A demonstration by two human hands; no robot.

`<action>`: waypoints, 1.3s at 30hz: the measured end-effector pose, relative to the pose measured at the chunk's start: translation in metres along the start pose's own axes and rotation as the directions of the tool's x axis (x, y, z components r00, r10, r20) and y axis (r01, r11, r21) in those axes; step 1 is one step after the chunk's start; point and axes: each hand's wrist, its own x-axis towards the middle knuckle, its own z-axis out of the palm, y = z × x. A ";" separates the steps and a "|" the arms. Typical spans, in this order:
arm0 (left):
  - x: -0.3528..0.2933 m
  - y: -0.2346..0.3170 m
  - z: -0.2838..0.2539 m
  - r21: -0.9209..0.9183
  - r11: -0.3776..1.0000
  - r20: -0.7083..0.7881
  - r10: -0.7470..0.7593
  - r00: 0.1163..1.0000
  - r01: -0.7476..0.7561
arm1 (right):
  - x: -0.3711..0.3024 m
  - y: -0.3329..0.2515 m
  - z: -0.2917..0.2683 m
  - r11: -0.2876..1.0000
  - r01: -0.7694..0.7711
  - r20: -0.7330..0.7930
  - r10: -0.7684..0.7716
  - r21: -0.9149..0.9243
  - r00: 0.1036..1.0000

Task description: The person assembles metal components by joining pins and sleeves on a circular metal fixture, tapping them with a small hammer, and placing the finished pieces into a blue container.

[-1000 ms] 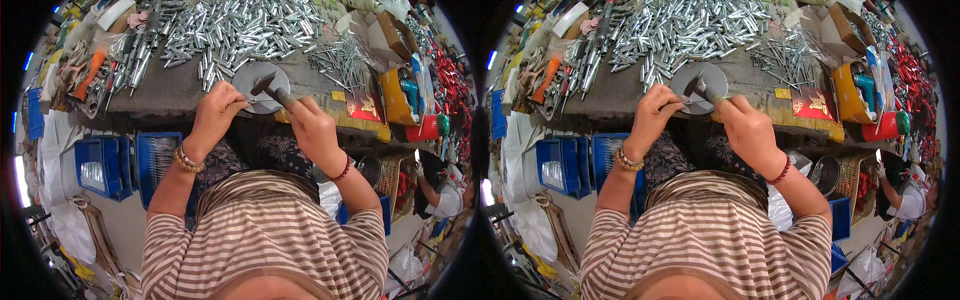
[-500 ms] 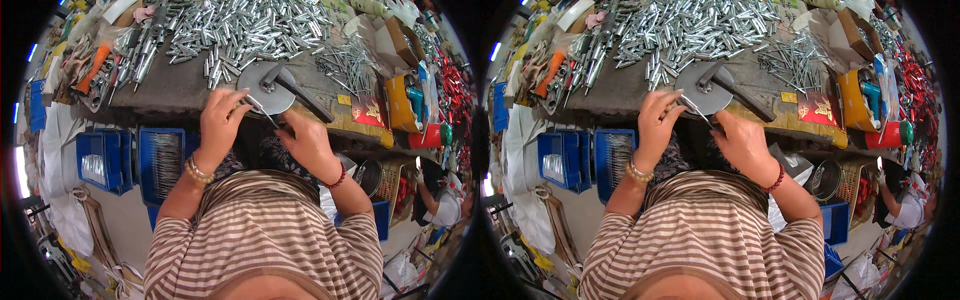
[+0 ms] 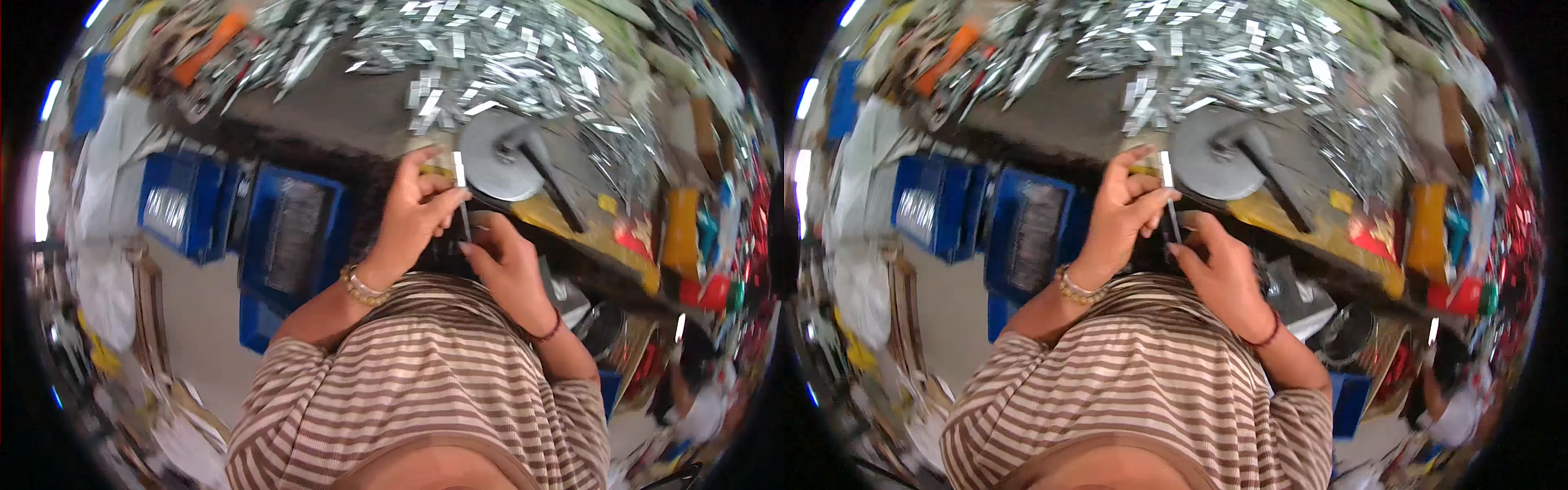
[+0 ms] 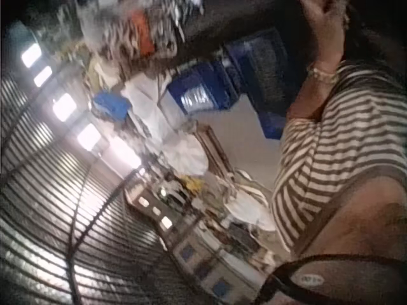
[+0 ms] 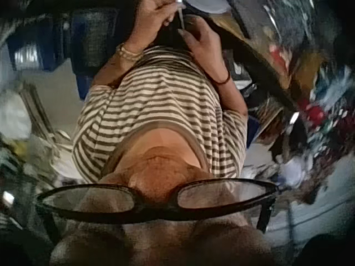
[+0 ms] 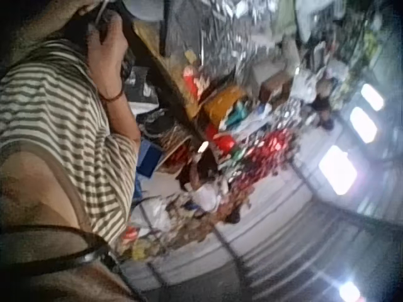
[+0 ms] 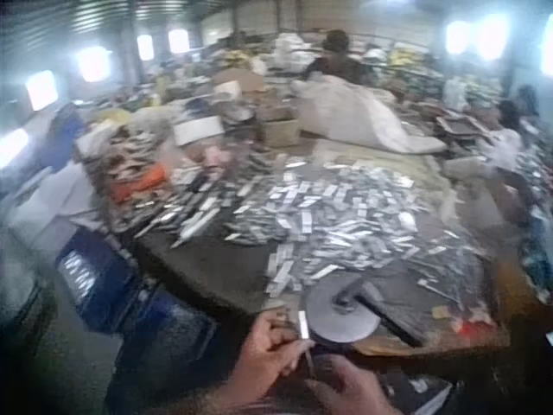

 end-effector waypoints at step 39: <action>0.036 0.002 -0.171 0.670 0.695 -0.494 0.681 0.541 -0.263 | 0.018 0.020 -0.038 0.968 -0.051 -0.156 0.092 0.247 0.983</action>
